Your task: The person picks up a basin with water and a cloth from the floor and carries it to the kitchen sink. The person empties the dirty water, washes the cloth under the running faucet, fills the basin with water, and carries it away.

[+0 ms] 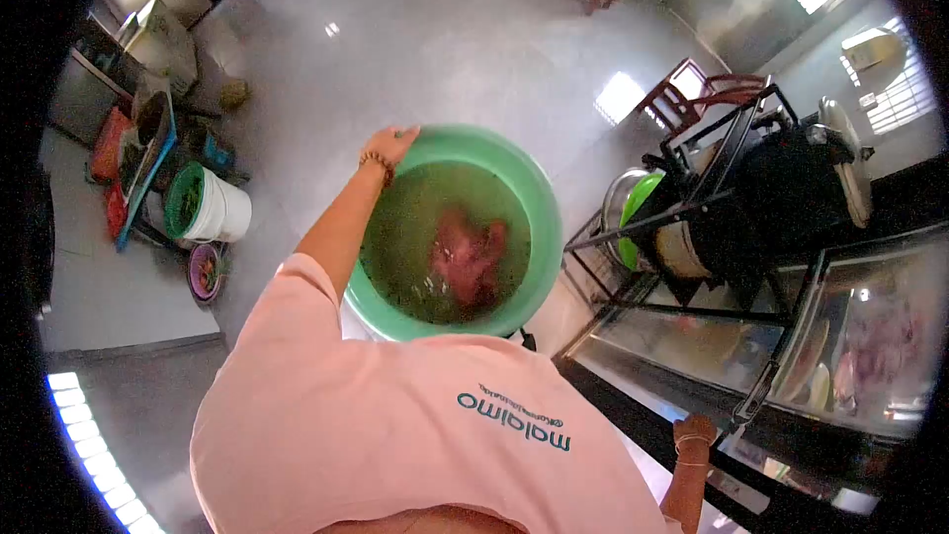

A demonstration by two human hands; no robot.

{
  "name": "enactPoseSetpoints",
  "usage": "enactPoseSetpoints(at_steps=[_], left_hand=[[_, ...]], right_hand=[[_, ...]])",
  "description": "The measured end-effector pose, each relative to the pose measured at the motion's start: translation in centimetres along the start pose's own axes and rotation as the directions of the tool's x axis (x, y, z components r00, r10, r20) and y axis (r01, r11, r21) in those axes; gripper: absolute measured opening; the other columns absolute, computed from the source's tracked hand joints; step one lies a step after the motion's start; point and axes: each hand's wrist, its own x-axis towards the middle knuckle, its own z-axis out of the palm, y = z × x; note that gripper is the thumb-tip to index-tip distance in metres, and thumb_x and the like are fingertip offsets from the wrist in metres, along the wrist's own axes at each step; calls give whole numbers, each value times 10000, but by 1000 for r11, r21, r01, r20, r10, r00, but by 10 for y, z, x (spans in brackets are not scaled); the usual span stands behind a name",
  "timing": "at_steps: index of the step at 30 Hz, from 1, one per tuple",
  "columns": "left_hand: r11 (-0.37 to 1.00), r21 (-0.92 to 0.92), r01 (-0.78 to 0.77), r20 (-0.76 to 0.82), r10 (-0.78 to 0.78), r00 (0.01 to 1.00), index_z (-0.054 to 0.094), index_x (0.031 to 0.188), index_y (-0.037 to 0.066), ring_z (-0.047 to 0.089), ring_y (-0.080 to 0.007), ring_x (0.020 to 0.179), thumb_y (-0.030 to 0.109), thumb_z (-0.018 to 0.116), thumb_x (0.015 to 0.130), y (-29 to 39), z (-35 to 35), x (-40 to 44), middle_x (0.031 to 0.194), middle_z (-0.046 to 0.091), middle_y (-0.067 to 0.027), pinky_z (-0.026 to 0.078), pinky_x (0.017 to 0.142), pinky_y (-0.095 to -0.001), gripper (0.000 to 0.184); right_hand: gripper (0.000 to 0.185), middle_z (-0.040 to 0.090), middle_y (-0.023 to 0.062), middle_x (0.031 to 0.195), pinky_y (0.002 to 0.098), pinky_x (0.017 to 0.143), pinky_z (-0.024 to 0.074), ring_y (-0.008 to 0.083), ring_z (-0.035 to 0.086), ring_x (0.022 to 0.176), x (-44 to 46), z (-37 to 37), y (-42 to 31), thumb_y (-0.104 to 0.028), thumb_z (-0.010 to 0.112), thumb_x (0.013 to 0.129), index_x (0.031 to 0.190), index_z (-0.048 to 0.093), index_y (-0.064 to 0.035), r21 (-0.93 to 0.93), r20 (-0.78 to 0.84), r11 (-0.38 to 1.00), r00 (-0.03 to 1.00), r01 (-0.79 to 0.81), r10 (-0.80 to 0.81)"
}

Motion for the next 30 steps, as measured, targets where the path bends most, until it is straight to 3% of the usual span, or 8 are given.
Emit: enactPoseSetpoints(at_steps=[2, 9, 18, 30], left_hand=[[1000, -13, 5, -80, -6, 997, 479, 1065, 136, 424, -241, 1024, 617, 354, 658, -1, 3, 5, 1083, 477, -80, 322, 834, -378, 642], [997, -10, 79, -47, -79, 996, 487, 1062, 161, 424, -227, 1026, 610, 370, 655, 1, -7, 14, 1086, 480, -55, 285, 861, -373, 617], [999, 26, 20, -64, -19, 998, 479, 1068, 146, 415, -222, 1036, 608, 367, 662, 12, -6, 38, 1100, 471, -54, 276, 854, -379, 626], [999, 36, 16, -84, -13, 996, 492, 1048, 122, 432, -244, 1012, 594, 376, 668, 14, -24, 63, 1075, 481, -88, 297, 836, -394, 616]], right_hand=[[308, 573, 108, 881, 344, 664, 452, 267, 554, 761, 0, 10, -2, -349, 463, 734, 761, 611, -80, -41, -43, 992, 992, 117, -119], [302, 577, 102, 859, 351, 655, 448, 269, 554, 740, -5, 28, -21, -335, 465, 734, 758, 605, -68, -20, -57, 980, 978, 200, -200], [294, 582, 95, 831, 361, 643, 443, 272, 553, 712, -15, 38, -37, -318, 469, 734, 753, 597, -54, 73, -36, 972, 974, 225, -223], [284, 589, 84, 794, 373, 628, 435, 276, 552, 675, 7, 33, -96, -295, 473, 734, 747, 587, -35, 361, -130, 869, 941, 337, -311]])
